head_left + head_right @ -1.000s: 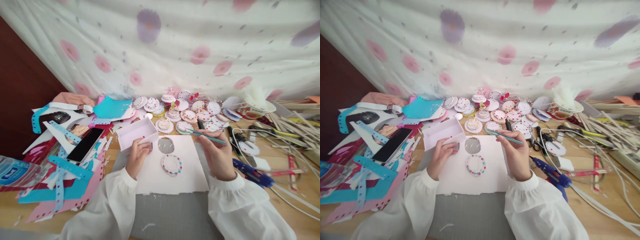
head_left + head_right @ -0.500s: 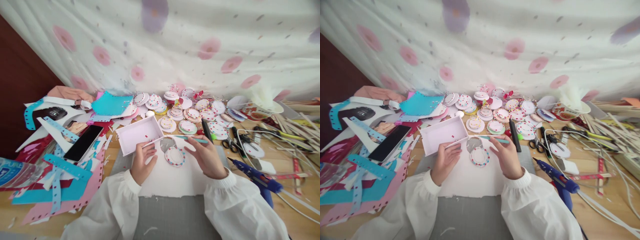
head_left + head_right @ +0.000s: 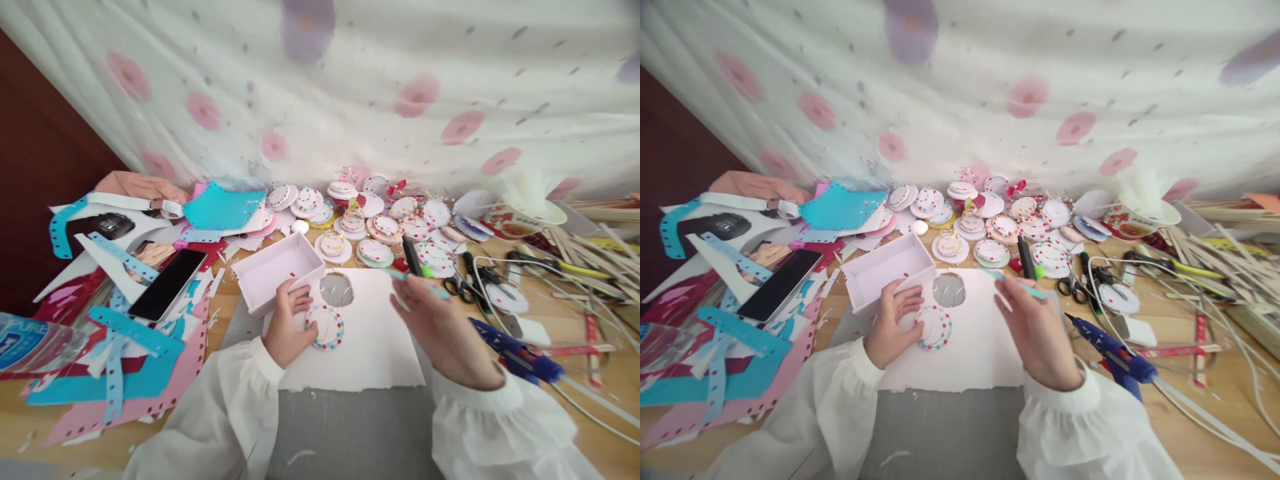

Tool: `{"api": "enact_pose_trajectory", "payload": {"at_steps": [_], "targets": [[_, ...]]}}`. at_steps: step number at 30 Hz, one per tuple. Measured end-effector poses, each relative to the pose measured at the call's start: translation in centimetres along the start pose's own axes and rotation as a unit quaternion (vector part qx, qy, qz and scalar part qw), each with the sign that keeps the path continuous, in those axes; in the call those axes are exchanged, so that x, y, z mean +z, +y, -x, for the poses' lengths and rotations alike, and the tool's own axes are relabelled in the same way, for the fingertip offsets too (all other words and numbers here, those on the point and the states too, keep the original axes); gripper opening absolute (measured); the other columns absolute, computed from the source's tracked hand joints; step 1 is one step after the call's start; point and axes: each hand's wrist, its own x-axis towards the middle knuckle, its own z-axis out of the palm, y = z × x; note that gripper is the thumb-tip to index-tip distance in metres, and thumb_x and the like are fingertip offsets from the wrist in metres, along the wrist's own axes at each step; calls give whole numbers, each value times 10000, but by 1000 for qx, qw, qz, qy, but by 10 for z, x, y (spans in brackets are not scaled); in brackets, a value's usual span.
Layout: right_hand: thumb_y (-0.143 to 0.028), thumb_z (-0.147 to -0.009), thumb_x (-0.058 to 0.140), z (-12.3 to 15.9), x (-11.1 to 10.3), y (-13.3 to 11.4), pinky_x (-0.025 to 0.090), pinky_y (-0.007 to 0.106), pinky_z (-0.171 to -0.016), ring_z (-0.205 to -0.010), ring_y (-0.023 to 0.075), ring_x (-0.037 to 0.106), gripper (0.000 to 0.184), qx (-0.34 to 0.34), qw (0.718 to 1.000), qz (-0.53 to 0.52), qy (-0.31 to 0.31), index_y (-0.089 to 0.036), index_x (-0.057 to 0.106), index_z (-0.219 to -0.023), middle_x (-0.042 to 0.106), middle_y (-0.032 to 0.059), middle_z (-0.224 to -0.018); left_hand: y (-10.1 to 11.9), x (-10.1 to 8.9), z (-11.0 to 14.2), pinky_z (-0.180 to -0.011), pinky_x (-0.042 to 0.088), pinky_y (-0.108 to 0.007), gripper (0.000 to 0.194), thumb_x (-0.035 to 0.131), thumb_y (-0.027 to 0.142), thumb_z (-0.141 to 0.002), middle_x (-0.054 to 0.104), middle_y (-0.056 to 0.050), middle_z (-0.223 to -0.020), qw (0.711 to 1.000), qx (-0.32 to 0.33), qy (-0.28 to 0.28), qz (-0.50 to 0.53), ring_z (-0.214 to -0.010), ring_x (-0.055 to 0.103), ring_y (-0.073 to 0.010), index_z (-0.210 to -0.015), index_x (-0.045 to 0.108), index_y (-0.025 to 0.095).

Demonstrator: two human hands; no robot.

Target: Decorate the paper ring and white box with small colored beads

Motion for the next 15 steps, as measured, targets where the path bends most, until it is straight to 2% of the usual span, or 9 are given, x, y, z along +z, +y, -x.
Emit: {"api": "enact_pose_trajectory", "payload": {"at_steps": [4,7,11,13,15], "targets": [[-205,-673,746,-4,11,-37,488,241,-679,-803,112,631,138,-173,984,-12,41,-250,618,-699,654,-55,-787,-1,4,4,-914,482,-437,656,570,36,-649,523,-163,-1257,1000,6,12,-29,-1064,592,-215,-1203,262,204],[-215,-664,760,-1,26,-42,486,259,-716,-836,125,632,170,-271,962,29,9,-254,608,-729,668,-49,-836,-2,8,8,-952,461,-441,585,547,33,-668,518,-169,-1269,999,1,14,-52,-1117,566,-215,-1167,288,191],[-252,-667,765,-2,46,-21,489,320,-739,-801,176,648,180,-304,926,199,-103,-227,610,-755,684,-3,-805,-2,10,12,-974,443,-446,560,545,37,-682,536,-162,-1245,998,-12,15,-67,-1137,559,-217,-1163,299,187],[-266,-710,729,-8,54,-5,482,345,-742,-814,204,648,121,-320,884,301,-162,-232,628,-765,692,19,-816,-1,11,13,-975,441,-451,559,547,42,-684,551,-154,-1229,997,-19,18,-68,-1141,562,-224,-1169,308,186],[-258,-764,673,-18,62,11,461,358,-748,-817,211,634,38,-353,828,388,-198,-246,638,-773,695,25,-825,0,11,13,-980,437,-457,562,546,43,-687,561,-148,-1218,997,-23,19,-68,-1152,559,-230,-1177,314,187]]}}
